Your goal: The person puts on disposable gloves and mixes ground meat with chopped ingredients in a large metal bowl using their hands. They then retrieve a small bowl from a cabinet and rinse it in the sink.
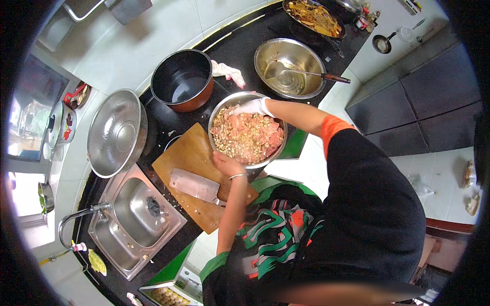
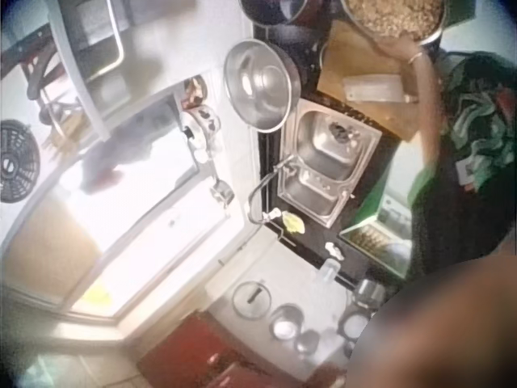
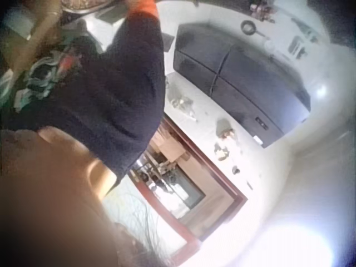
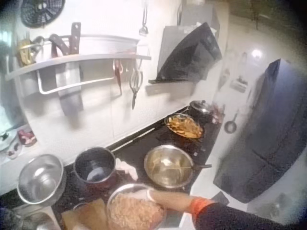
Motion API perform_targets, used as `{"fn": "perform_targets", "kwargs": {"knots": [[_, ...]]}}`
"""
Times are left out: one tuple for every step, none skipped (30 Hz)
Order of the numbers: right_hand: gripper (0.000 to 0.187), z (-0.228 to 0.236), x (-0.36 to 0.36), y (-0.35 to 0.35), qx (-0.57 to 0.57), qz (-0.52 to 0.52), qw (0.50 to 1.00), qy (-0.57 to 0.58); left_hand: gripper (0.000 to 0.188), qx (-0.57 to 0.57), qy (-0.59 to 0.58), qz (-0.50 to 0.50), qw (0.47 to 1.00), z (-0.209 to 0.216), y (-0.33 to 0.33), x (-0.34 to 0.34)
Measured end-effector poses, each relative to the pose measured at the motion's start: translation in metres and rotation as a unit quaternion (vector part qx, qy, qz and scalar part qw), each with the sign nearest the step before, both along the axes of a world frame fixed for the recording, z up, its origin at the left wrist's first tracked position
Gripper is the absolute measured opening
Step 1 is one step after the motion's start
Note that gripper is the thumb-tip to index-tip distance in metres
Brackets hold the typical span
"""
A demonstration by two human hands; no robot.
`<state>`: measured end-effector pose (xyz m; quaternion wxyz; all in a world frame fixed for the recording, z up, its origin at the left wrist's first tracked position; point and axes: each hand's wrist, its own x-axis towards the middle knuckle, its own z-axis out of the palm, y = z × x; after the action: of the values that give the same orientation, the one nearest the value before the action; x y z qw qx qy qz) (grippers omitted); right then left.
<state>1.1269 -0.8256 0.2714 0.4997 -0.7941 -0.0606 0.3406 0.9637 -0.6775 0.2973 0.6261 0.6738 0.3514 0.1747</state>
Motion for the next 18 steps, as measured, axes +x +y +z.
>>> {"fn": "perform_targets", "kwargs": {"knots": [[0.054,0.02,-0.003,0.001,-0.079,0.062,0.995,-0.024,0.047,-0.02,-0.002,-0.007,1.0,-0.006,0.002,0.001],[0.055,0.057,-0.008,0.008,-0.156,0.128,0.978,-0.046,0.047,-0.041,-0.002,-0.01,0.999,-0.015,0.007,0.001],[0.057,0.093,-0.016,0.015,-0.228,0.191,0.952,-0.067,0.047,-0.058,0.0,-0.014,0.998,-0.02,0.01,0.0],[0.054,0.126,-0.032,0.017,-0.21,0.166,0.963,-0.046,0.048,-0.052,0.004,-0.001,0.999,-0.007,0.005,0.001],[0.048,0.085,-0.033,0.006,-0.134,0.192,0.953,-0.193,0.048,-0.054,-0.01,-0.002,0.998,-0.011,0.004,0.003],[0.044,0.084,-0.04,-0.002,-0.121,0.237,0.907,-0.326,0.049,-0.056,-0.024,-0.001,0.998,-0.02,0.003,0.004],[0.039,0.087,-0.048,-0.005,-0.101,0.285,0.84,-0.45,0.049,-0.057,-0.036,0.007,0.998,-0.026,0.005,0.003],[0.036,0.089,-0.056,-0.01,-0.006,0.267,0.809,-0.524,0.049,-0.051,-0.03,0.004,0.998,-0.02,0.004,0.003],[0.037,0.09,-0.069,-0.016,-0.031,0.282,0.814,-0.506,0.049,-0.045,-0.023,0.002,0.999,-0.014,0.003,0.003],[0.038,0.095,-0.077,-0.009,-0.069,0.303,0.792,-0.525,0.049,-0.033,-0.015,0.01,0.999,-0.011,0.005,0.002],[0.04,0.097,-0.087,-0.004,-0.112,0.321,0.77,-0.54,0.049,-0.041,-0.012,0.011,0.999,-0.014,0.005,0.001],[0.038,0.083,-0.092,-0.002,-0.136,0.324,0.719,-0.599,0.049,-0.049,-0.009,0.013,0.999,-0.017,0.006,0.0],[0.035,0.064,-0.091,-0.003,-0.203,0.317,0.722,-0.58,0.049,-0.055,-0.008,0.009,0.998,-0.019,0.006,0.001],[0.032,0.036,-0.088,-0.003,-0.267,0.311,0.722,-0.558,0.049,-0.035,-0.011,-0.002,0.999,-0.019,0.006,0.002],[0.03,0.006,-0.086,-0.002,-0.327,0.304,0.719,-0.533,0.049,-0.013,-0.012,-0.012,1.0,-0.019,0.005,0.001],[0.028,-0.018,-0.085,0.0,-0.388,0.294,0.714,-0.503,0.049,0.008,-0.013,-0.025,1.0,-0.019,0.005,-0.001],[0.027,-0.022,-0.077,0.007,-0.445,0.285,0.701,-0.478,0.049,-0.002,-0.011,-0.021,1.0,-0.017,0.006,0.0],[0.029,-0.025,-0.063,0.015,-0.483,0.453,0.607,-0.439,0.049,-0.011,-0.009,-0.018,1.0,-0.016,0.008,0.001]]}}
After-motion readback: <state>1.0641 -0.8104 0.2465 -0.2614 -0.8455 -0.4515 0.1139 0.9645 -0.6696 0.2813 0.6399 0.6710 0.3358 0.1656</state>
